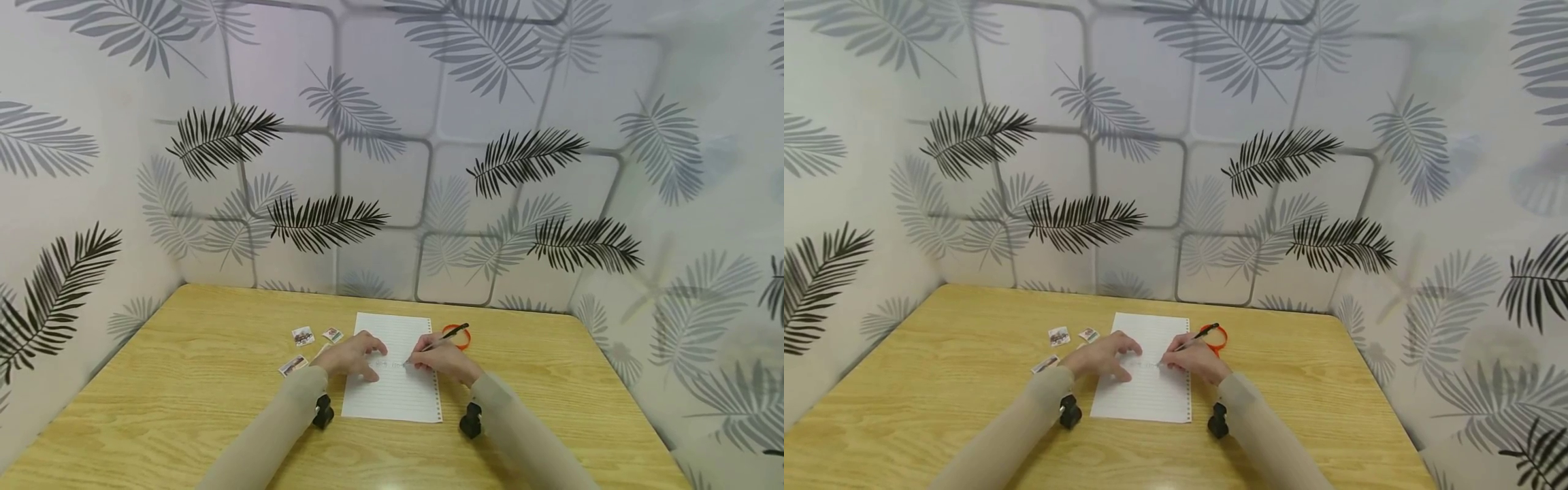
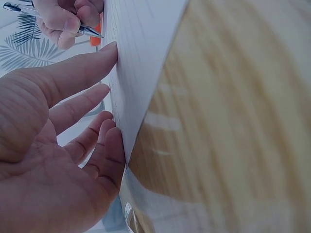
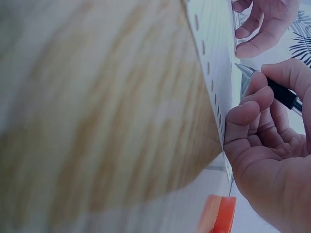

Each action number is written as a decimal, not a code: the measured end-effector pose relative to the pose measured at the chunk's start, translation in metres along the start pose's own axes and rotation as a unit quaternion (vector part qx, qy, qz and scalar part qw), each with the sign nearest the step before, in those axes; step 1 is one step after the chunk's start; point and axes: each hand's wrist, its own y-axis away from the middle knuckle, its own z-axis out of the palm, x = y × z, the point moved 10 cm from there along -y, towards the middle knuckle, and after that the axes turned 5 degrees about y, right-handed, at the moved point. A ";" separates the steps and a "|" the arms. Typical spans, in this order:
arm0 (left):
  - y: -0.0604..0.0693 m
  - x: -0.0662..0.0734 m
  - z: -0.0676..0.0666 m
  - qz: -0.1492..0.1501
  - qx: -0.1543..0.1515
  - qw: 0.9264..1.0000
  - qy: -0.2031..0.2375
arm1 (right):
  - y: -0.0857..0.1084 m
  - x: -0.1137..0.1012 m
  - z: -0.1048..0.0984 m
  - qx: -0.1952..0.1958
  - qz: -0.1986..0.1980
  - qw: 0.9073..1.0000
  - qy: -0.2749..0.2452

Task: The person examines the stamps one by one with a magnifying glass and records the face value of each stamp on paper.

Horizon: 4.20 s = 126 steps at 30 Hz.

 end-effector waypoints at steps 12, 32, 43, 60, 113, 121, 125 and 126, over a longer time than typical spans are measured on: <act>-0.002 0.002 0.001 0.005 0.001 1.000 -0.012 | 0.002 0.001 0.001 0.003 0.005 1.000 0.000; -0.003 -0.001 0.000 0.001 -0.003 1.000 -0.003 | -0.004 0.002 0.000 -0.012 -0.008 0.999 -0.029; -0.004 0.004 0.000 0.005 -0.006 1.000 -0.005 | -0.002 -0.002 -0.004 -0.010 -0.014 0.998 -0.066; -0.005 0.002 0.000 -0.003 -0.005 1.000 -0.001 | 0.000 -0.006 -0.007 -0.031 -0.056 0.997 -0.049; -0.004 0.001 0.002 0.004 -0.005 1.000 -0.006 | 0.009 0.006 -0.024 -0.054 -0.057 0.993 -0.085; -0.001 0.003 0.002 0.015 -0.004 1.000 0.008 | 0.014 0.006 -0.030 -0.059 -0.072 0.993 -0.078; -0.001 0.003 0.002 0.021 -0.001 1.000 0.008 | 0.019 0.005 -0.036 -0.047 -0.086 0.993 -0.071; -0.001 0.003 0.002 0.022 -0.001 1.000 0.007 | 0.020 0.006 -0.037 -0.046 -0.090 0.992 -0.072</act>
